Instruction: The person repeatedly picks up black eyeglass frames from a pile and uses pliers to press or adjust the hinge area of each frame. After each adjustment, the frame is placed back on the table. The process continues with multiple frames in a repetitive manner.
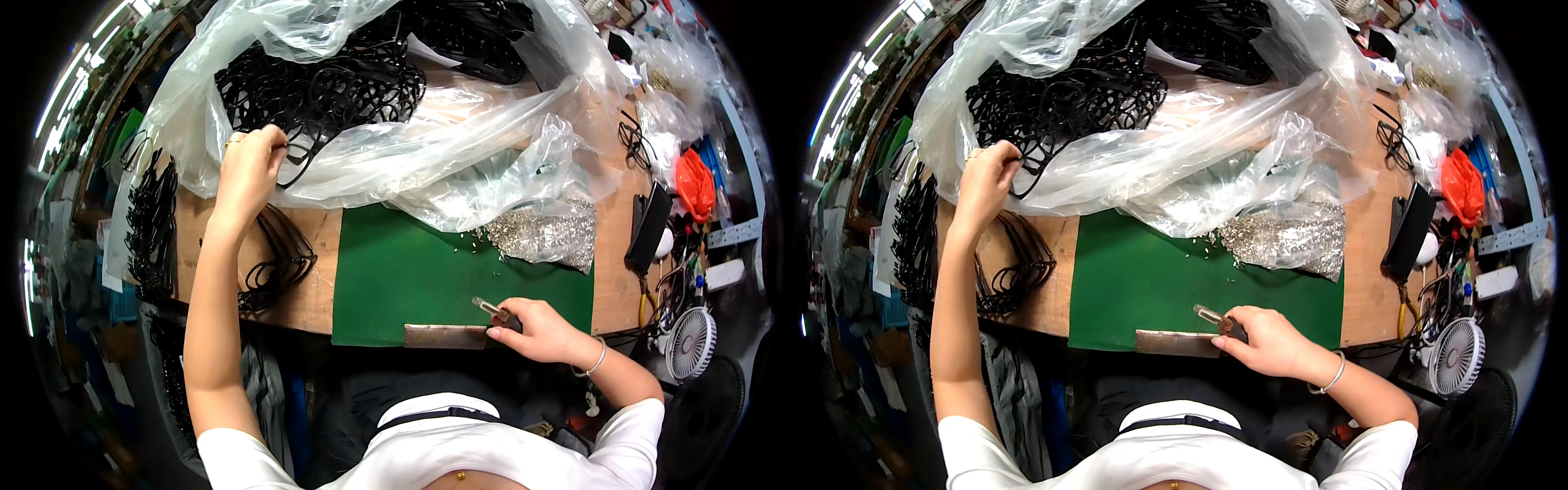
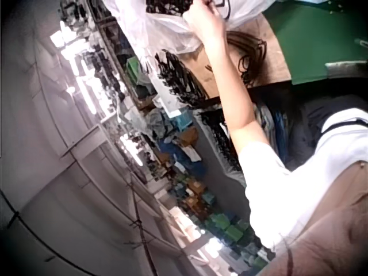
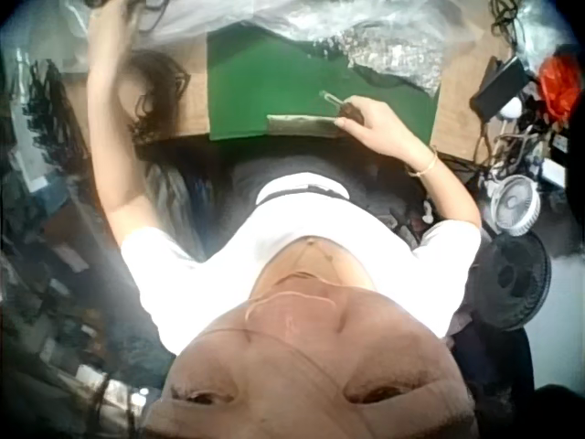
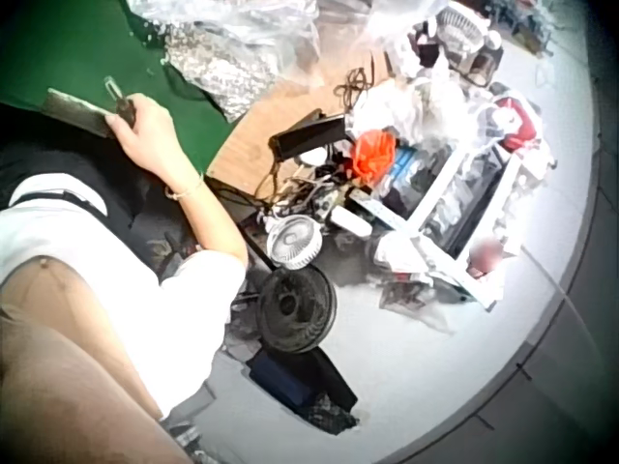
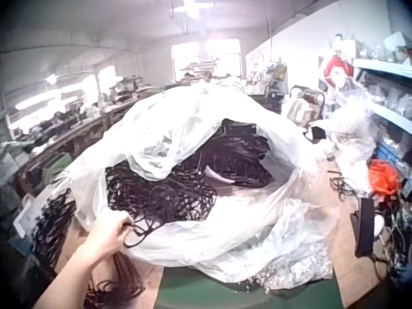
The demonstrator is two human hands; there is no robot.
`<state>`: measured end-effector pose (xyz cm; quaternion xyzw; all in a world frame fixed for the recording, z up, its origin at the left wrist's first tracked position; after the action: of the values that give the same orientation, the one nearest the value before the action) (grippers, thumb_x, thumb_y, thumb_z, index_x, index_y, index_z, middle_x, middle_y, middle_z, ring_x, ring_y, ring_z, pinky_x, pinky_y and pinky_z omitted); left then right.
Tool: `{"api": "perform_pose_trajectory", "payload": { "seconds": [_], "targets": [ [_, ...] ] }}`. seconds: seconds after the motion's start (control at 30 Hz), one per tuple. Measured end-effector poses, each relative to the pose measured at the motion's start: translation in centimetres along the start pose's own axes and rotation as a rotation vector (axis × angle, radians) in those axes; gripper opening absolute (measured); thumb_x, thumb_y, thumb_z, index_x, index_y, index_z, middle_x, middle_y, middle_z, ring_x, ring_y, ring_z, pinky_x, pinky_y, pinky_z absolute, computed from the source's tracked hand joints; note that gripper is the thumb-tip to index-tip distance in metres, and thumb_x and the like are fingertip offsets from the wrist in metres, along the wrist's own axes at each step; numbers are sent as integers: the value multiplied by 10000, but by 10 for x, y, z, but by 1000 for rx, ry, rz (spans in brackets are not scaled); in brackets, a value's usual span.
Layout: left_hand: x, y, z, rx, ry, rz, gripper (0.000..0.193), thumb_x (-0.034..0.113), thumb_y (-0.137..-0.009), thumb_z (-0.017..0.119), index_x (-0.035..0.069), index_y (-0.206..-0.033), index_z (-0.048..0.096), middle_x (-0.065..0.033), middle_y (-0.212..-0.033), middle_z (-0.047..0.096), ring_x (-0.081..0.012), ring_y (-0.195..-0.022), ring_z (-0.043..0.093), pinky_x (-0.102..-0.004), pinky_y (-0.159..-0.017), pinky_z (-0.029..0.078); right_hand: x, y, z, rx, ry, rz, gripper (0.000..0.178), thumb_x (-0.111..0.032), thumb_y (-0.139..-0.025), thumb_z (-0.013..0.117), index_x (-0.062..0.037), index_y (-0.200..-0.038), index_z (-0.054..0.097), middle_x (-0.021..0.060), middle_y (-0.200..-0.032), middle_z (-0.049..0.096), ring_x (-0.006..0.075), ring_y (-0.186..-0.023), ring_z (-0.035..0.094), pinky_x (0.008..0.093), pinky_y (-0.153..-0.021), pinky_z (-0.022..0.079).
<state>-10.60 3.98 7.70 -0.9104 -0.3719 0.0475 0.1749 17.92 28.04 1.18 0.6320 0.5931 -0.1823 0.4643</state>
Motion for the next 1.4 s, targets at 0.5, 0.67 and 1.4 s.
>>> {"api": "perform_pose_trajectory", "payload": {
  "seconds": [0.5, 0.67, 1.4],
  "targets": [
    [135, 124, -71, -59, 1774, -887, 296, 125, -892, 372, -20, -1130, 270, -184, -703, 547, -198, -429, 525, -283, -373, 465, 12, 8, -3, 349, 471, -109, 358, -140, -698, 630, 15, -987, 486, 150, -927, 493, 308, -767, 532, 386, -675, 435],
    [179, 137, -11, -200, 1502, -892, 712, -89, -684, 617, 27, -1241, 190, -199, -932, 579, -104, -606, 551, -208, -574, 478, 40, -20, -20, 394, 314, 25, 147, -60, -709, 594, -11, -822, 514, 153, -737, 531, 328, -728, 533, 381, -640, 426],
    [204, 143, 20, -176, 1647, -431, 881, -121, -695, 604, 53, -1339, 28, -217, -1127, 476, -116, -801, 557, -222, -736, 452, 28, -28, -11, 297, 239, 79, 154, -115, -747, 591, 18, -767, 514, 186, -759, 554, 350, -733, 547, 403, -636, 431]
  ]
}}
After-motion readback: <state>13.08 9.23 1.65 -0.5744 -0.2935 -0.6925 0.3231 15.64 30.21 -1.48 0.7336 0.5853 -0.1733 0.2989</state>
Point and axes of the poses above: each hand's wrist, its own y-axis away from the middle knuckle, its own z-axis out of the palm, x = y × z, the point moved 3 cm from there along -y, towards the middle knuckle
